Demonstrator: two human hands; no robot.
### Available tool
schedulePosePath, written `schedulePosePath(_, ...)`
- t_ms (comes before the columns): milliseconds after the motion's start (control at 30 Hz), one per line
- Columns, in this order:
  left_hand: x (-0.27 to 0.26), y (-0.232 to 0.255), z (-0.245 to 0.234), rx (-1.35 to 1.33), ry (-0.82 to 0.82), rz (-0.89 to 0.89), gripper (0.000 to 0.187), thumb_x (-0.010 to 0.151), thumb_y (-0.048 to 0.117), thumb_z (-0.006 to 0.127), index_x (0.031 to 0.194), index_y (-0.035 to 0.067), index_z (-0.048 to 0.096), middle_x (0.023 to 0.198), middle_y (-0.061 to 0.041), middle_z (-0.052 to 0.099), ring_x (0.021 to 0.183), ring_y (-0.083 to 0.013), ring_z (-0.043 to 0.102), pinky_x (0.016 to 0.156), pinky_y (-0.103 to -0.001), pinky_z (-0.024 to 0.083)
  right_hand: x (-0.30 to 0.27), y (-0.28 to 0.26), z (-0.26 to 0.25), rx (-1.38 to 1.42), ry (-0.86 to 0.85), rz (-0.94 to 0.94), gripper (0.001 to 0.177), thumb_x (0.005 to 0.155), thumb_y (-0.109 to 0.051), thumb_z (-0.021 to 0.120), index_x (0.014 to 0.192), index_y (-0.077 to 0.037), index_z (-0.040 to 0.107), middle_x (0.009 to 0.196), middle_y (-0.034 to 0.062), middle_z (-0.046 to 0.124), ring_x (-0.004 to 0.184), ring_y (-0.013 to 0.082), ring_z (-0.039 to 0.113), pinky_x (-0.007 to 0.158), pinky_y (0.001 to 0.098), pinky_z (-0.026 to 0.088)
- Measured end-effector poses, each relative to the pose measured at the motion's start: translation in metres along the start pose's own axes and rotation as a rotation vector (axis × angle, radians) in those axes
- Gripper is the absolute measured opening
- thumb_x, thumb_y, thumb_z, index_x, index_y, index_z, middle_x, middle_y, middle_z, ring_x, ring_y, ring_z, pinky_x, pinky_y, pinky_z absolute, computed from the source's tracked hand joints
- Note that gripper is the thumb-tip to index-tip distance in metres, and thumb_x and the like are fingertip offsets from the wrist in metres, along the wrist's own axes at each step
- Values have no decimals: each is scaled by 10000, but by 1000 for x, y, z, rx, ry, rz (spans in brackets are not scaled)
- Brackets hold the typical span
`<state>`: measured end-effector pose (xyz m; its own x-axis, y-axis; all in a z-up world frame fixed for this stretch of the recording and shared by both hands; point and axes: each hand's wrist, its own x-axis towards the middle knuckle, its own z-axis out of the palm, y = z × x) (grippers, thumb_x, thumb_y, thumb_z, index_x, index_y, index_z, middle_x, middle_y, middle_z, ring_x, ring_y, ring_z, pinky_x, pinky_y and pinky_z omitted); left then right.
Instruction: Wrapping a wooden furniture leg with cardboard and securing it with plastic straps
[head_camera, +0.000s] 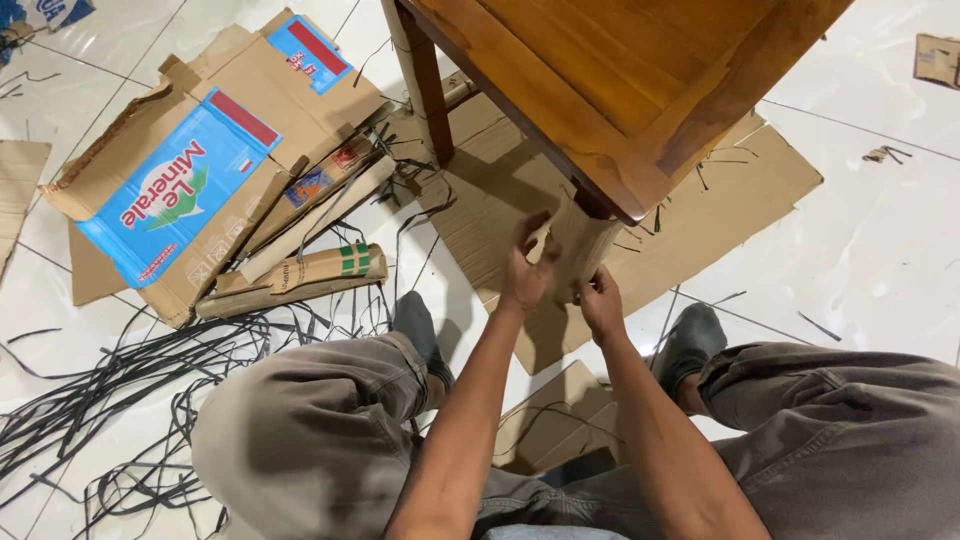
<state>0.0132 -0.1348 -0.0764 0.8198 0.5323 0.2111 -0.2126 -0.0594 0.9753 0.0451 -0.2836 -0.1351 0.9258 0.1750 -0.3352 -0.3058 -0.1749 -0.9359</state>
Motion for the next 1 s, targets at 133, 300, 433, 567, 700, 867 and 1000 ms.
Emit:
schedulePosePath(133,-7,44,29,38,54,80,884,819,554,815,1476,69,478,1407,-234,576,1317,-405,549,1132,-619,433,-2,-7,8,79,11,11,208,898,-175,664,1063,-58,618,945,110,598,802,233,592,757,384,565)
schedulePosePath(300,-4,18,54,267,106,205,839,699,452,931,1335,44,566,1193,-177,655,1172,-375,647,1020,-472,539,-21,-27,5,19,66,-79,375,929,-158,612,1287,-74,536,1269,221,598,1062,364,661,897,468,577)
schedulePosePath(433,-1,24,62,300,120,91,863,647,399,954,1318,22,562,1155,-202,669,1134,-412,664,998,-515,553,-29,-38,3,-96,67,-195,421,931,-72,583,1344,-56,500,1335,263,549,1159,468,633,952,543,567)
schedulePosePath(567,3,37,64,191,132,-75,793,630,411,973,1260,94,610,1138,-145,708,1138,-359,684,992,-492,562,-52,-66,10,-227,57,-338,602,884,-111,615,1459,-80,438,1378,217,475,1273,470,546,1034,545,516)
schedulePosePath(700,6,30,62,101,122,-163,692,642,375,986,1199,126,660,1117,-129,743,1134,-338,695,946,-496,582,-52,-72,16,-291,41,-370,713,829,-124,665,1499,-127,422,1386,161,470,1324,429,510,1078,517,496)
schedulePosePath(867,7,24,61,158,115,-75,736,661,322,971,1254,46,633,1187,-227,709,1171,-401,662,984,-546,567,-42,-78,23,-317,30,-377,700,836,-140,661,1494,-123,423,1387,163,476,1322,430,511,1083,527,488)
schedulePosePath(1000,6,18,57,182,91,-90,751,629,348,992,1239,49,672,1202,-210,716,1179,-368,668,983,-526,568,-40,-75,22,-355,18,-381,688,842,-155,656,1489,-119,424,1388,164,483,1320,430,513,1088,537,480)
